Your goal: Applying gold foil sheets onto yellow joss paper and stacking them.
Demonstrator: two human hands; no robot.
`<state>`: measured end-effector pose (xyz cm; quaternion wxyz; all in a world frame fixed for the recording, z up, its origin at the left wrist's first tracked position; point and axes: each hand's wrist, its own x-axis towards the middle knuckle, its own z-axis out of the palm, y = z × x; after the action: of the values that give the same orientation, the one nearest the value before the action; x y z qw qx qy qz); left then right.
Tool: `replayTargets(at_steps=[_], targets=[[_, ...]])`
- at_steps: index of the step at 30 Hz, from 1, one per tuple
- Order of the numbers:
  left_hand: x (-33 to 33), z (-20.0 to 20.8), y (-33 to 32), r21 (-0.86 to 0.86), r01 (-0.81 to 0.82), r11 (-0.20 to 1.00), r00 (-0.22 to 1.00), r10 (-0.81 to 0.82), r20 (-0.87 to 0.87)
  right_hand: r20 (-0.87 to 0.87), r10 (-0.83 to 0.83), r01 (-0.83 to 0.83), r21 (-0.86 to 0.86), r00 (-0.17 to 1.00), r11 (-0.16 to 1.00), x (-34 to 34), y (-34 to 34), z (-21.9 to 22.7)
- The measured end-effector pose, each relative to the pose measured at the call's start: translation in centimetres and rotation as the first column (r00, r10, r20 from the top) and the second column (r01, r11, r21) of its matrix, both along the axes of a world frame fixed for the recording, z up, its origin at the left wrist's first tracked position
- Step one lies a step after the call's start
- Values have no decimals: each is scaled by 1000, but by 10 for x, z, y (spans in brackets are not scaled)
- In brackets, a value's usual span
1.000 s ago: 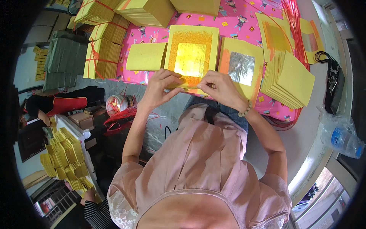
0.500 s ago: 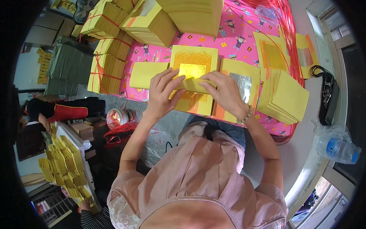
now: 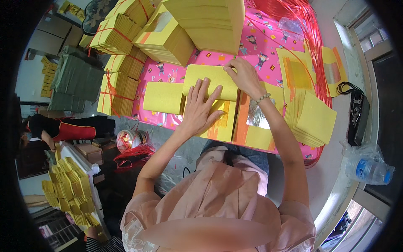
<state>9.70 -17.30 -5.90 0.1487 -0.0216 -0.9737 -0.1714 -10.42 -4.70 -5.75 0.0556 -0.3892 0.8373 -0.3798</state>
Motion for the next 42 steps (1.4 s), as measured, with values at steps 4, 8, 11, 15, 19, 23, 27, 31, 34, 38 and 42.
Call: replayTargets(at_steps=[4, 8, 11, 15, 19, 23, 27, 31, 34, 38, 42], targets=[[-7, -1, 0, -1, -6, 1000, 1000, 6, 13, -204, 12, 2, 69, 979, 998, -7, -11, 6], [-10, -3, 2, -10, -8, 1000, 1000, 8, 26, -31, 113, -109, 120, 993, 987, -7, -28, 7], [-10, -4, 2, -11, -8, 1000, 1000, 9, 19, -68, 195, -184, 149, 978, 972, -2, -34, -2], [-10, -6, 2, -8, -7, 1000, 999, 7, 31, -21, 213, -205, 196, 977, 959, 1, -36, 2], [-10, -5, 1, 5, -2, 1000, 999, 2, 36, -23, 218, -211, 174, 976, 962, 2, -34, 0], [-11, -6, 2, 12, 1, 1000, 999, -1, 35, -62, 224, -212, 155, 973, 965, -1, -33, -6], [-11, -6, 0, 16, 2, 1000, 999, -2, 38, -35, 213, -202, 195, 976, 960, 3, -35, 0], [-11, -7, 0, 20, 3, 1000, 999, -4, 49, 49, 200, -206, 211, 979, 955, 6, -38, 9], [-11, -8, 0, 21, 5, 1000, 999, -6, 51, 86, 200, -215, 241, 976, 946, 8, -38, 11], [-11, -8, -1, 23, 6, 1000, 998, -8, 54, 120, 207, -230, 235, 971, 944, 7, -39, 14], [-12, -7, 0, 22, 7, 1000, 999, -8, 50, 94, 204, -221, 238, 974, 946, 7, -40, 11]])
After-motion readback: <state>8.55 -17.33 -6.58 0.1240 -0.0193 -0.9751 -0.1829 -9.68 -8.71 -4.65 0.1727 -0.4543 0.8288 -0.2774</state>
